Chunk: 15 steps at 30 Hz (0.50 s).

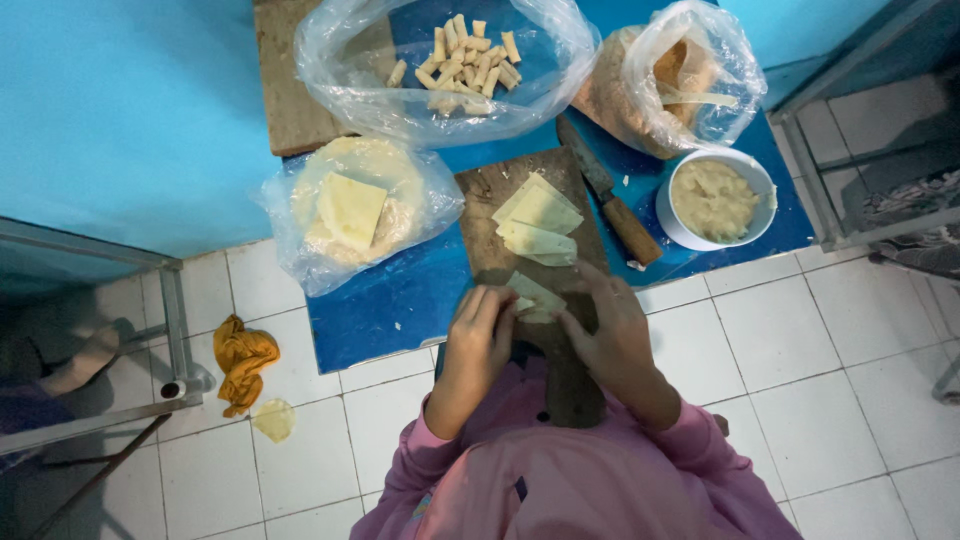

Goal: The person sits on the floor and assembles filled dough snacks, placing a slice of cheese and a spoonful of filling onto flattened dough pieces and folding them over on a wooden board. Finished pieces are set aside as the person works through the dough pieces one at a time.

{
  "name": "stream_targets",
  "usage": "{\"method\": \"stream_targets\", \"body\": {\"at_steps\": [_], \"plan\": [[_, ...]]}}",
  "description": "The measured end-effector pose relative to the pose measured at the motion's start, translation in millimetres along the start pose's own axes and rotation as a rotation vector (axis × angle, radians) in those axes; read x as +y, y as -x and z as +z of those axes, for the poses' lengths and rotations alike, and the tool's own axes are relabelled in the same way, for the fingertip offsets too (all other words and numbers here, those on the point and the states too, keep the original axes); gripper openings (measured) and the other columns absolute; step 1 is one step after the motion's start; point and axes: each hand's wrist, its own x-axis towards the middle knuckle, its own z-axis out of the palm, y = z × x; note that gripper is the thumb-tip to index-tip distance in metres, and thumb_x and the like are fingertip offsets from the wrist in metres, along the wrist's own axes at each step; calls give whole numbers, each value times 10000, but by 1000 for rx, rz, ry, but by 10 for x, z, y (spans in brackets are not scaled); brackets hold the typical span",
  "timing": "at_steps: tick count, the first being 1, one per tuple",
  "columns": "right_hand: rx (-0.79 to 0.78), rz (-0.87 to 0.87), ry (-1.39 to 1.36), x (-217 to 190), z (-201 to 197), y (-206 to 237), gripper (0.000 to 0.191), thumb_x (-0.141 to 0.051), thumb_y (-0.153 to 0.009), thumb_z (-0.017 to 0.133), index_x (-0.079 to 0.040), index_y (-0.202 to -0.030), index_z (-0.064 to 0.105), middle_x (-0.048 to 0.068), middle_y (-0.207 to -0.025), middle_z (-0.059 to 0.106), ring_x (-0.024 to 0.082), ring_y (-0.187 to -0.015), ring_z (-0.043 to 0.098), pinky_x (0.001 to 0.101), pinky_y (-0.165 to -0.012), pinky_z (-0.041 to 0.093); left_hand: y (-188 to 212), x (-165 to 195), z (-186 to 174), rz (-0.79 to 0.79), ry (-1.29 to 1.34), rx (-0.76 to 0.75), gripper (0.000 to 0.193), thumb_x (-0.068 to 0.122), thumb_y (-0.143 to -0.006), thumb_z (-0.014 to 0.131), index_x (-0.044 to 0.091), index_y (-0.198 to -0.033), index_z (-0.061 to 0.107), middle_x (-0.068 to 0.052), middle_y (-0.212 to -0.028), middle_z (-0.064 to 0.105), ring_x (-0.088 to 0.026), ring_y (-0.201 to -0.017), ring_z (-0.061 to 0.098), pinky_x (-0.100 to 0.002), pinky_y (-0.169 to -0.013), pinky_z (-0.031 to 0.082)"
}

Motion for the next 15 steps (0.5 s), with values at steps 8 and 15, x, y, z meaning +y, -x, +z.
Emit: {"method": "stream_targets", "body": {"at_steps": [8, 15], "plan": [[48, 65, -39, -33, 139, 43, 570, 3, -817, 773, -80, -1347, 582, 99, -966, 676, 281, -903, 679, 400, -785, 533, -3, -22, 3, 30, 9, -12, 203, -93, -853, 682, -16, -1028, 616, -173, -982, 655, -381, -920, 634, -434, -794, 503], [-24, 156, -309, 28, 177, 32, 619, 60, -880, 704, -69, -1441, 475, 87, -995, 679, 188, -883, 721, 322, -747, 582, 2, -7, -1, 33, -7, -10, 224, -91, -823, 703, -21, -1026, 639, -170, -990, 674, -375, -939, 644, -426, -804, 513]]}}
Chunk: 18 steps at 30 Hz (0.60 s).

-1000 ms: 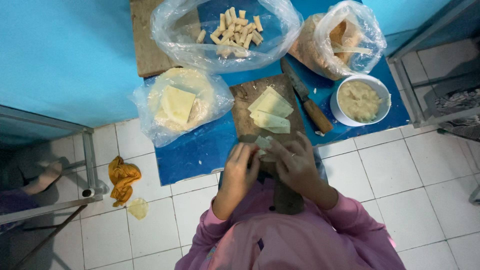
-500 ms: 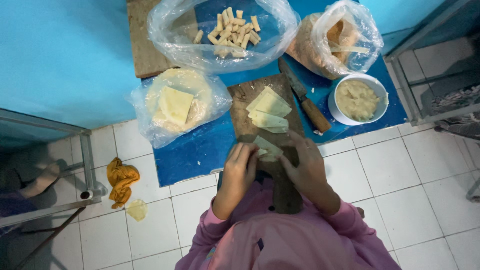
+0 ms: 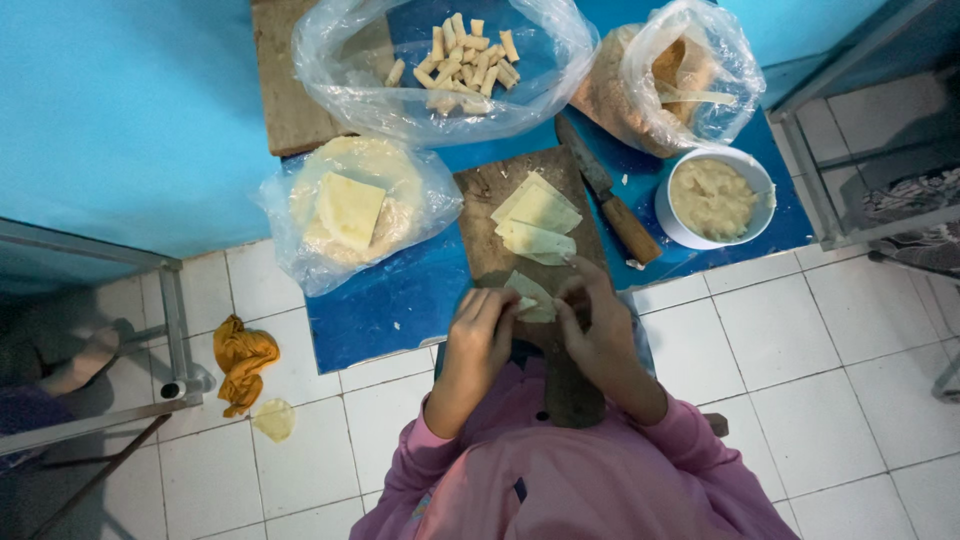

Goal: The person sits on the floor and assembles filled dough snacks, placing a slice of cheese and a spoonful of filling onto flattened dough pieces and folding them over on a wooden board. Finished pieces are set aside as the person works through the dough pieces one at a time.

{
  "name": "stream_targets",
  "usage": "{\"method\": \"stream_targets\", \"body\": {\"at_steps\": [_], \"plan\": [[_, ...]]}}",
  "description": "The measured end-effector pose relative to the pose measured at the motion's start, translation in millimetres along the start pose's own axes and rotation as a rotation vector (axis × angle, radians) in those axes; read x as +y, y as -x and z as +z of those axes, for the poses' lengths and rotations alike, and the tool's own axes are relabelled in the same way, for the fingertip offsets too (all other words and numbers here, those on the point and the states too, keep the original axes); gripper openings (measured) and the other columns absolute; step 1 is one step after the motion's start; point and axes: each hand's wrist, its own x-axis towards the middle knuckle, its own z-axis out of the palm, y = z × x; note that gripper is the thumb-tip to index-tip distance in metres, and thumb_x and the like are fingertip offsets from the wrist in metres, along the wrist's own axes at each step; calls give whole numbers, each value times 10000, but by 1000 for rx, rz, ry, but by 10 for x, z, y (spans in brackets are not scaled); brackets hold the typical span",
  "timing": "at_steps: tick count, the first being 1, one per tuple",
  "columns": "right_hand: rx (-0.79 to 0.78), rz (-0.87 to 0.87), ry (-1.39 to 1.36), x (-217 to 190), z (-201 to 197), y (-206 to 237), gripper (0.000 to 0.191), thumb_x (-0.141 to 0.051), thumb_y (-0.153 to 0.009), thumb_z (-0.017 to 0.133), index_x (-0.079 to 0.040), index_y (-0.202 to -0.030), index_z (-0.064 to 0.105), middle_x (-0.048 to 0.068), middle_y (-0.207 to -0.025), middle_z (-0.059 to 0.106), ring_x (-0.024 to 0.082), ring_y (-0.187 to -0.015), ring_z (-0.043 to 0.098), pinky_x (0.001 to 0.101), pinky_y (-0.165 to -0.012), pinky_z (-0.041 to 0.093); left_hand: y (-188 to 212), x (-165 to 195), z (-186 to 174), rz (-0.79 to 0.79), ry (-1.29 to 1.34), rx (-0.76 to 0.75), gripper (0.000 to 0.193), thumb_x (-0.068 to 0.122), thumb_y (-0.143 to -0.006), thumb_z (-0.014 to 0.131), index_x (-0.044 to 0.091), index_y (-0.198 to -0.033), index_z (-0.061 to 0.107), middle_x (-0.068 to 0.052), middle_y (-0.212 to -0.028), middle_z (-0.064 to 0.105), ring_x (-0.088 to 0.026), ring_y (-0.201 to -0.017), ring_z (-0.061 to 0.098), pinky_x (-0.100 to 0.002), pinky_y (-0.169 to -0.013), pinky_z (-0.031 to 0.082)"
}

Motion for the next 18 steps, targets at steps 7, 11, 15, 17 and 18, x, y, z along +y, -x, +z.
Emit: {"method": "stream_targets", "body": {"at_steps": [7, 11, 15, 17, 18], "plan": [[60, -89, -41, -39, 124, 1, 662, 39, -835, 787, -8, -1410, 462, 124, -1106, 654, 172, -931, 722, 289, -798, 604, -17, -6, 13, -1, -10, -6, 221, -87, -813, 711, -11, -1012, 650, -154, -992, 669, -366, -928, 641, -418, -798, 519], [128, -155, -15, -37, 170, 16, 613, 59, -859, 772, -16, -1404, 501, 125, -1145, 662, 168, -964, 735, 278, -807, 614, -7, -14, 5, 7, 5, -15, 232, -88, -809, 704, -6, -1020, 656, -151, -997, 665, -366, -927, 639, -418, -799, 521], [89, -226, -38, -25, 221, -9, 586, 54, -868, 772, -20, -1386, 509, 159, -1168, 648, 192, -977, 730, 286, -810, 614, -6, -44, 17, 4, 5, -25, 243, -74, -818, 715, -12, -1041, 640, -167, -1007, 659, -375, -937, 637, -425, -802, 520], [43, -268, -15, -12, 231, -15, 575, 33, -871, 782, -27, -1378, 519, 158, -1148, 660, 206, -962, 731, 305, -805, 603, 1, -57, 28, -6, 5, -22, 252, -75, -819, 714, -11, -1051, 639, -169, -1018, 659, -380, -944, 637, -429, -808, 521], [17, -298, 27, -4, 234, -17, 576, 17, -866, 793, -31, -1376, 529, 149, -1122, 675, 213, -947, 733, 318, -801, 593, 7, -61, 32, -11, 4, -19, 257, -75, -819, 713, -10, -1056, 639, -171, -1023, 659, -382, -948, 638, -431, -811, 522]]}}
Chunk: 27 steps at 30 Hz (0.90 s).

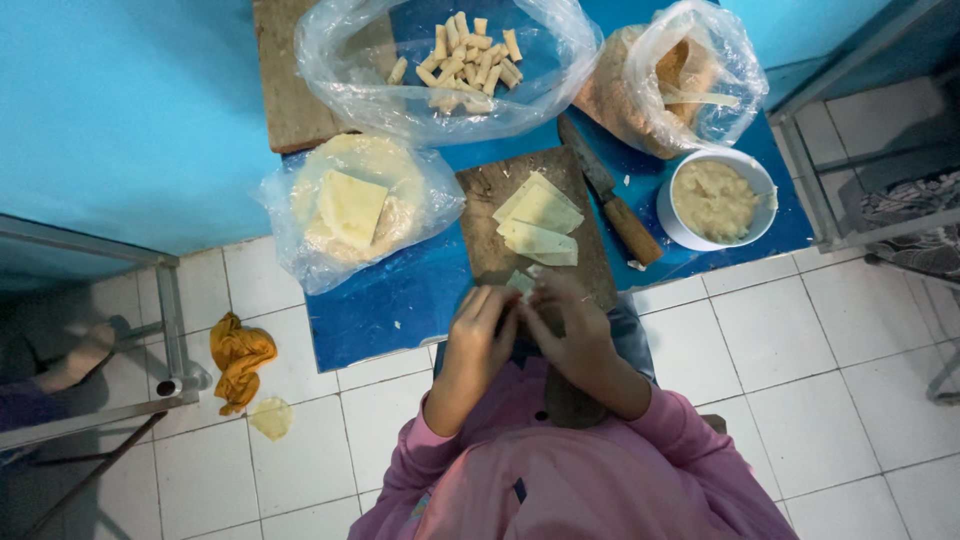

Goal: The person sits on the floor and assembles filled dough snacks, placing a slice of cheese and a spoonful of filling onto flattened dough pieces and folding them over on a wooden board. Finished pieces are set aside as the person works through the dough pieces one at a time.

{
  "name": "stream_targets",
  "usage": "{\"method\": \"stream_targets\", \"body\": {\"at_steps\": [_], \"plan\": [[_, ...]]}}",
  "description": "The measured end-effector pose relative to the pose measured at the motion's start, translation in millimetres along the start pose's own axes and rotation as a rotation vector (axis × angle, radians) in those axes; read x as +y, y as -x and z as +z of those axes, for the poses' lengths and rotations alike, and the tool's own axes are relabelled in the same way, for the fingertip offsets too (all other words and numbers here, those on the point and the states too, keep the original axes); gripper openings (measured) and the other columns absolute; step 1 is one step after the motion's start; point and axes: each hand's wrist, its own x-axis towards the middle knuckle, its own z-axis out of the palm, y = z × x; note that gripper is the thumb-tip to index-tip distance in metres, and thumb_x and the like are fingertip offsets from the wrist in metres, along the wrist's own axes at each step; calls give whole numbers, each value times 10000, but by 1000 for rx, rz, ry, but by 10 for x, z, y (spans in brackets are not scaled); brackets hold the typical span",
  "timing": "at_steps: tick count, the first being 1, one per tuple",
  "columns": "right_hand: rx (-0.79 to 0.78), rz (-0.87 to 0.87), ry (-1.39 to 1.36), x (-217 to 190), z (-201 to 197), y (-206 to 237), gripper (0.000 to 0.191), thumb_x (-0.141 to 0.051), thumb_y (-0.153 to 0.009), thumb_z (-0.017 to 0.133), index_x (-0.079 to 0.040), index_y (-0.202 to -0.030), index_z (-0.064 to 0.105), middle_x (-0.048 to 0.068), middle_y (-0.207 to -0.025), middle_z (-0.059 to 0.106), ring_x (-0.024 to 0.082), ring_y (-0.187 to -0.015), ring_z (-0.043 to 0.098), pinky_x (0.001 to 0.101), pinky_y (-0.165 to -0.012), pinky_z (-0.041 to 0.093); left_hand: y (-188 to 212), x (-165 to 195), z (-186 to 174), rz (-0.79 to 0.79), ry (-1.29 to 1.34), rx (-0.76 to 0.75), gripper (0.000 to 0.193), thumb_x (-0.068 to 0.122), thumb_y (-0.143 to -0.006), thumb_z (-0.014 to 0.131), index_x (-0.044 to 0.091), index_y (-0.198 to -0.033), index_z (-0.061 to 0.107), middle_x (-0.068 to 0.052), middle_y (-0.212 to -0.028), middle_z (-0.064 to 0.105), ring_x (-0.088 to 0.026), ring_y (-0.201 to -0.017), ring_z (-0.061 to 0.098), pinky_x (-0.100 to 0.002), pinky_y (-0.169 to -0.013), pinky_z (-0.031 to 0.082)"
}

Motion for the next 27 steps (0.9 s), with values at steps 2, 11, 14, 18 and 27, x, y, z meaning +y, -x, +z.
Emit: {"method": "stream_targets", "body": {"at_steps": [2, 11, 14, 18, 27], "plan": [[-54, -34, 17, 14, -6, 9, 570, -6, -869, 798, -34, -1372, 532, 141, -1102, 686, 229, -945, 735, 337, -804, 583, 13, -6, -6, -9, 16, 1, 299, -85, -794, 702, -22, -1081, 647, -180, -1037, 648, -394, -965, 636, -435, -821, 523], [-229, -53, -148, -38, -253, -93, 517, -25, -890, 755, -25, -1342, 503, 165, -1141, 678, 310, -1018, 725, 366, -831, 589, -3, 33, -148, 53, 34, -57, 283, -101, -802, 704, -31, -1075, 677, -158, -1105, 646, -371, -1011, 637, -418, -869, 530], [-301, -220, -81, -17, -392, -188, 478, -35, -887, 752, -31, -1305, 521, 177, -1135, 667, 358, -1039, 695, 396, -865, 566, -16, 61, -215, 65, 19, -91, 285, -108, -799, 697, -36, -1074, 680, -159, -1120, 649, -368, -1027, 629, -418, -879, 528], [-353, -179, -32, 66, -355, -246, 375, -28, -908, 734, -49, -1254, 592, 146, -1036, 702, 330, -954, 713, 389, -791, 564, -51, 95, -247, 76, 23, -113, 238, -66, -831, 731, -36, -1057, 664, -164, -1131, 638, -364, -1030, 622, -408, -876, 529], [-252, 139, -118, 197, -266, -207, 355, -54, -880, 790, -68, -1190, 617, 89, -1003, 756, 193, -927, 785, 292, -772, 616, -70, 91, -223, 75, 24, -116, 228, -24, -849, 751, -27, -1061, 669, -147, -1088, 623, -349, -990, 610, -404, -840, 512]]}}
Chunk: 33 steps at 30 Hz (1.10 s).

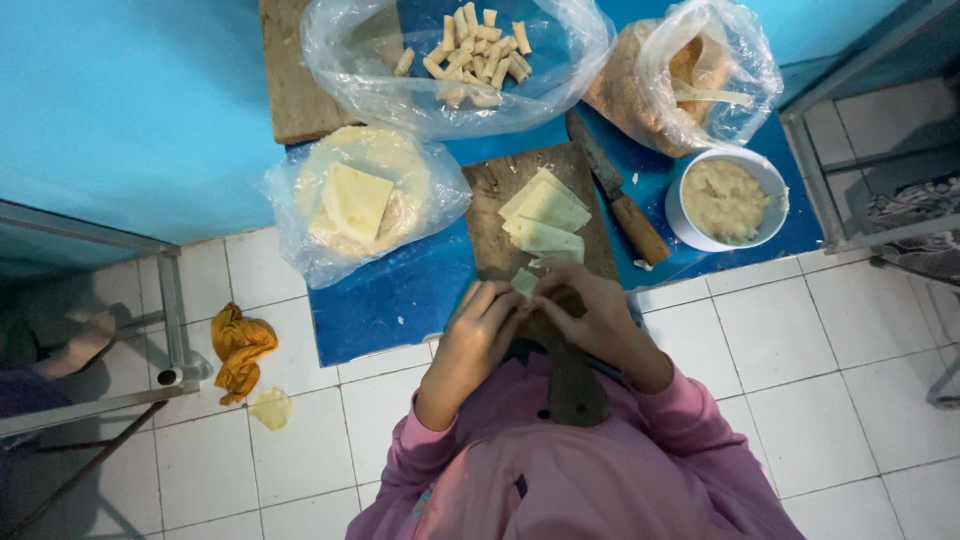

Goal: The person sits on the floor and assembles filled dough snacks, placing a slice of cheese and a spoonful of filling onto flattened dough pieces and folding them over on a wooden board. Finished pieces are set aside as the person works through the dough pieces one at a time.

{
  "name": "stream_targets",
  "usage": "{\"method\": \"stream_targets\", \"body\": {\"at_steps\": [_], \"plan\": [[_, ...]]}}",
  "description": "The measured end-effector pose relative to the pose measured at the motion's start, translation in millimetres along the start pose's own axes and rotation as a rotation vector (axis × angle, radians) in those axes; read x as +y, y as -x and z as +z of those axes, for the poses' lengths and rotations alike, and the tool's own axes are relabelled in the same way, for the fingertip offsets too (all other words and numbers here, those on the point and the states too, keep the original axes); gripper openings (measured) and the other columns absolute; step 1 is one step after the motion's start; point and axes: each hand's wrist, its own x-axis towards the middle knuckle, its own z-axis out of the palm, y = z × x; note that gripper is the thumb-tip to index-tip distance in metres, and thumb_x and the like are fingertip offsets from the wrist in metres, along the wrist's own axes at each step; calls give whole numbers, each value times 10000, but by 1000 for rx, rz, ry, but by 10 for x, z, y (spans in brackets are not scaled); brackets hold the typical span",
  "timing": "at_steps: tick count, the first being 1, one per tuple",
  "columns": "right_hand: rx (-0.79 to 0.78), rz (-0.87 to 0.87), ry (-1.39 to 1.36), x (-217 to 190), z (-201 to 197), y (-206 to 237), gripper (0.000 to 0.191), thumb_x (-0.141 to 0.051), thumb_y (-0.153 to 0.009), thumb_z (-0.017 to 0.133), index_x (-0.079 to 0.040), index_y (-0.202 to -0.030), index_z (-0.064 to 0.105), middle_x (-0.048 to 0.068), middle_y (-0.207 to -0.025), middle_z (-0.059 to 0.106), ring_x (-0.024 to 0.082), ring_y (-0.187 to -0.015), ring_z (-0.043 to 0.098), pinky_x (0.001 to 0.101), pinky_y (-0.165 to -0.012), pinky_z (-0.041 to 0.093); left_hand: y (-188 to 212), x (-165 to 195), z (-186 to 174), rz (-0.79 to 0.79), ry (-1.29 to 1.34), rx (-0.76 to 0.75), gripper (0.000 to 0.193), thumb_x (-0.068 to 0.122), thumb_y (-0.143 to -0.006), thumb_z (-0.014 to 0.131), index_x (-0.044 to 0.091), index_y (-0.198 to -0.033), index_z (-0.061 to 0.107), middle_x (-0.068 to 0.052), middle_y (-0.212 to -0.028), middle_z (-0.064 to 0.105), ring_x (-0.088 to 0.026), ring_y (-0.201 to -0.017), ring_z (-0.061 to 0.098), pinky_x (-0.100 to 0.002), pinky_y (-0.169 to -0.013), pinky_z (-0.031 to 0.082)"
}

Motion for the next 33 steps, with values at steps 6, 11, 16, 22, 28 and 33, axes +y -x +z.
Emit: {"method": "stream_targets", "body": {"at_steps": [6, 11, 16, 22, 28, 33], "plan": [[-178, -243, -7, -31, -132, -37, 506, -22, -866, 764, -79, -1331, 575, 101, -1045, 694, 267, -972, 734, 354, -804, 588, 4, -79, 59, 42, -13, 38, 214, -43, -853, 727, -28, -1059, 671, -147, -1067, 618, -346, -969, 612, -400, -820, 512], [-116, -379, 168, -16, -80, -67, 514, -5, -871, 759, -94, -1345, 582, 120, -1067, 689, 315, -969, 707, 398, -791, 569, -14, -96, 88, 52, -8, 63, 208, -41, -866, 736, -32, -1061, 664, -149, -1061, 620, -352, -963, 612, -401, -817, 512], [-15, -222, 9, -45, -26, -110, 465, -6, -856, 781, -128, -1245, 555, 188, -1316, 691, 278, -1042, 747, 329, -817, 601, -19, -84, 57, 52, 23, 46, 225, -35, -842, 748, -29, -1050, 662, -144, -1051, 628, -343, -947, 616, -399, -806, 512], [-108, -21, -73, -47, -118, -104, 746, -44, -803, 808, -59, -1442, 423, 81, -1075, 722, 242, -944, 751, 332, -808, 594, -33, -95, 116, 13, 16, 84, 184, -24, -835, 767, -9, -994, 676, -135, -1006, 632, -338, -923, 619, -398, -793, 508], [26, -135, 55, 6, -12, -69, 366, 2, -867, 776, -134, -1161, 606, 168, -1287, 698, 323, -1089, 743, 355, -843, 595, -23, -129, 150, -32, 28, 106, 169, -14, -836, 768, -7, -984, 687, -141, -951, 630, -345, -892, 616, -403, -768, 505], [-9, -274, 145, -28, -33, -69, 476, -9, -871, 739, -73, -1314, 578, 154, -1189, 693, 361, -1088, 695, 421, -890, 568, -10, -133, 177, -75, 18, 107, 154, -25, -842, 760, -3, -971, 678, -146, -923, 624, -352, -873, 610, -413, -756, 497]]}}
